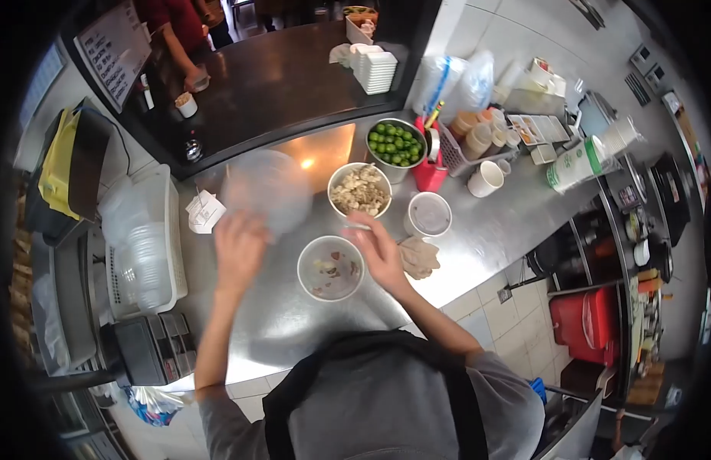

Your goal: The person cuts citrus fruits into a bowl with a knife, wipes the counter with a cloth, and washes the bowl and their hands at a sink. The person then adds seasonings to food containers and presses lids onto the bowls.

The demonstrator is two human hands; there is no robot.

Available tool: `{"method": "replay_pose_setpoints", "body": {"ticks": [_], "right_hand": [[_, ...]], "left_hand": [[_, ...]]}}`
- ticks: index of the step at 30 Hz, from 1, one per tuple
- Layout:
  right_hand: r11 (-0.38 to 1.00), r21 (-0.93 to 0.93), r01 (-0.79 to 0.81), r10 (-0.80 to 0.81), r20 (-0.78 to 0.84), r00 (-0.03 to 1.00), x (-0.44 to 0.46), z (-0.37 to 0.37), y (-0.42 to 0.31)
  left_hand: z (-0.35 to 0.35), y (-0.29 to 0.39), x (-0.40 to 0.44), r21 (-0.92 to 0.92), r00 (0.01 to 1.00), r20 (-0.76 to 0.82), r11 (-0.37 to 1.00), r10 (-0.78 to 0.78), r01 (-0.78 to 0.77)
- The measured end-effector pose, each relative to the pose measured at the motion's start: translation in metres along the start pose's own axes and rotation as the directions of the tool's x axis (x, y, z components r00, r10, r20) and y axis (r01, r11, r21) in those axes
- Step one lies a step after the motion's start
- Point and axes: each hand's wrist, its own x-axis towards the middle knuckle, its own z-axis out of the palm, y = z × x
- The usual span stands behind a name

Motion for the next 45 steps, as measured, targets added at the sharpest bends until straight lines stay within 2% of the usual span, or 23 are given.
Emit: {"method": "replay_pose_setpoints", "body": {"ticks": [2, 3, 5, 6, 8, 9, 11, 14, 16, 17, 20, 23, 24, 26, 28, 30, 33, 37, 40, 43, 45], "right_hand": [[0.983, 0.167, -0.080, 0.091, -0.062, 0.994, 0.015, 0.006, -0.013], [0.962, 0.250, -0.113, 0.137, -0.083, 0.987, 0.023, 0.005, -0.018], [0.968, 0.250, -0.004, 0.054, -0.196, 0.979, 0.040, -0.023, -0.010], [0.968, 0.246, 0.043, 0.020, -0.246, 0.969, 0.047, -0.039, -0.006], [0.887, 0.445, 0.125, 0.020, -0.306, 0.952, 0.051, -0.072, -0.014], [0.871, 0.467, 0.151, 0.036, -0.366, 0.930, 0.054, -0.089, -0.012], [0.838, 0.519, 0.168, 0.085, -0.428, 0.900, 0.053, -0.109, -0.015], [0.806, 0.576, 0.135, 0.149, -0.419, 0.896, 0.045, -0.121, -0.028], [0.816, 0.572, 0.088, 0.179, -0.394, 0.901, 0.037, -0.130, -0.019], [0.779, 0.623, 0.068, 0.177, -0.322, 0.930, 0.034, -0.137, -0.008], [0.717, 0.694, 0.059, 0.197, -0.283, 0.939, 0.034, -0.138, 0.005], [0.734, 0.679, 0.017, 0.196, -0.235, 0.952, 0.041, -0.133, 0.003], [0.744, 0.668, -0.006, 0.199, -0.214, 0.956, 0.046, -0.129, 0.002], [0.813, 0.577, -0.078, 0.222, -0.183, 0.958, 0.057, -0.119, 0.013], [0.879, 0.450, -0.157, 0.233, -0.119, 0.965, 0.077, -0.121, 0.063], [0.830, 0.481, -0.281, 0.364, -0.085, 0.928, 0.093, -0.108, 0.094], [0.814, 0.450, -0.366, 0.448, -0.086, 0.890, 0.112, -0.088, 0.106], [0.903, 0.232, -0.362, 0.374, -0.008, 0.927, 0.126, -0.078, 0.126], [0.956, 0.051, -0.288, 0.292, -0.080, 0.953, 0.128, -0.071, 0.131], [0.985, -0.133, -0.110, 0.094, -0.122, 0.988, 0.133, -0.064, 0.143], [0.935, -0.351, -0.050, 0.001, -0.137, 0.991, 0.133, -0.060, 0.148]], "left_hand": [[0.002, 0.042, 0.010, -0.063, 0.990, 0.023, 0.989, 0.138, -0.137], [0.005, 0.055, 0.018, -0.107, 0.981, -0.031, 0.976, 0.189, -0.191], [0.010, 0.078, 0.033, -0.179, 0.948, -0.149, 0.935, 0.281, -0.306], [0.013, 0.085, 0.042, -0.229, 0.978, -0.185, 0.963, 0.099, -0.141], [0.020, 0.086, 0.062, -0.340, 0.934, -0.222, 0.920, -0.278, 0.193], [0.034, 0.078, 0.063, -0.489, 0.901, -0.049, 0.797, -0.431, 0.355], [0.084, 0.058, 0.043, -0.642, 0.729, 0.343, 0.419, -0.592, 0.642], [0.146, 0.049, 0.018, -0.582, 0.518, 0.673, 0.054, -0.529, 0.811], [0.151, 0.059, 0.029, -0.585, 0.470, 0.744, -0.122, -0.475, 0.802], [0.153, 0.063, 0.034, -0.575, 0.449, 0.779, -0.210, -0.439, 0.791], [0.158, 0.061, 0.044, -0.537, 0.405, 0.804, -0.239, -0.436, 0.809], [0.152, 0.043, 0.050, -0.482, 0.396, 0.799, -0.089, -0.453, 0.872], [0.152, 0.032, 0.047, -0.503, 0.426, 0.809, -0.102, -0.405, 0.858], [0.152, 0.010, 0.038, -0.541, 0.486, 0.819, -0.126, -0.307, 0.832], [0.140, 0.004, 0.041, -0.496, 0.450, 0.848, -0.117, -0.281, 0.860], [0.132, 0.004, 0.045, -0.477, 0.440, 0.859, -0.097, -0.260, 0.873], [0.125, 0.007, 0.051, -0.459, 0.425, 0.870, -0.097, -0.250, 0.883], [0.127, 0.004, 0.045, -0.456, 0.418, 0.881, -0.159, -0.224, 0.876], [0.124, 0.008, 0.043, -0.472, 0.424, 0.873, -0.199, -0.241, 0.859], [0.127, 0.008, 0.040, -0.488, 0.433, 0.866, -0.235, -0.249, 0.840], [0.133, 0.007, 0.037, -0.494, 0.438, 0.866, -0.271, -0.243, 0.826]]}}
